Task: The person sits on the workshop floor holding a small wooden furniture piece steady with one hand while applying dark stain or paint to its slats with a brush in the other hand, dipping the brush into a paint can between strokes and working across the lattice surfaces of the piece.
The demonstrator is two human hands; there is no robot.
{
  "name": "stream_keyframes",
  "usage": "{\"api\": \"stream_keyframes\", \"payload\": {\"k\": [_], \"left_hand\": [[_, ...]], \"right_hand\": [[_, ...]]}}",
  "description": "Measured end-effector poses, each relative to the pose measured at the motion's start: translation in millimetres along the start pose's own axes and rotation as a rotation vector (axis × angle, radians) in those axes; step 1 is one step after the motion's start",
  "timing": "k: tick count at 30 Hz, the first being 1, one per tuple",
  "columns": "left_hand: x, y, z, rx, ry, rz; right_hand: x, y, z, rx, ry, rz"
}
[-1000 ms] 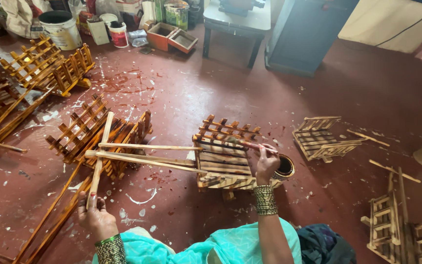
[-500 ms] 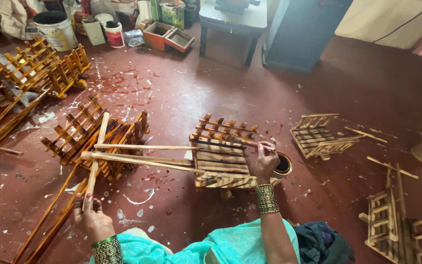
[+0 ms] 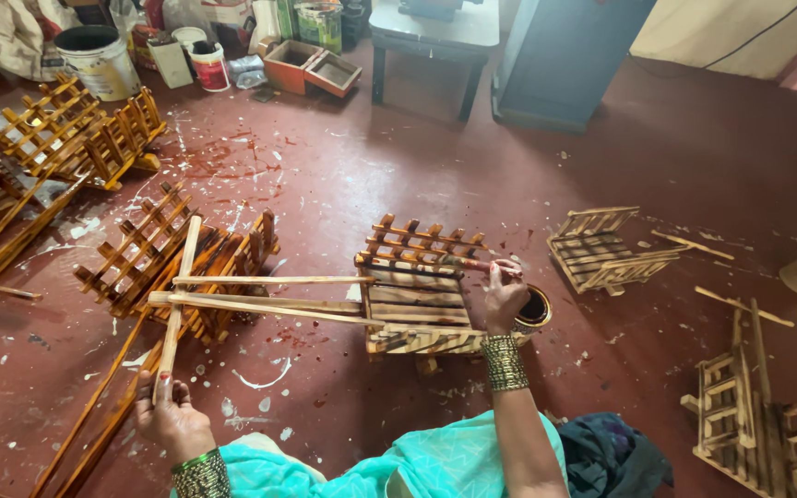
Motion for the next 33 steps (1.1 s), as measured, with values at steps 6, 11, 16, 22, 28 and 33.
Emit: {"api": "stream_keyframes", "payload": {"k": [6, 11, 16, 22, 28, 33], "left_hand": [[-2, 2, -3, -0.016, -0.043, -0.041], [-1, 0, 0, 0.02, 0.011, -0.036], [1, -1, 1, 0.021, 0.062, 0.02], [-2, 2, -3, 0.003, -0.006, -0.024], [-4, 3, -2, -0.008, -0.023, -0.039], [-3, 1, -2, 0.002, -0.018, -0.026]], "right_hand": [[3, 14, 5, -0.111, 0.045, 0.246], [18, 8, 1, 0.037, 0.092, -0.021], [22, -18, -6, 0.249, 0.125, -0.357], [1, -40, -13, 0.12, -0.081, -0.112], [-31, -90, -49, 0.476, -0.377, -0.342], [-33, -100, -76, 0.711, -0.592, -0.433]]}}
Point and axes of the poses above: each hand's wrist, its own z-axis towards the middle knuckle, its own x-axis out of the back of the hand, y = z × x, the point moved 8 cm from there along z, towards the middle knuckle, and after that the axes turned 4 degrees about -x, right-handed, at the moved point
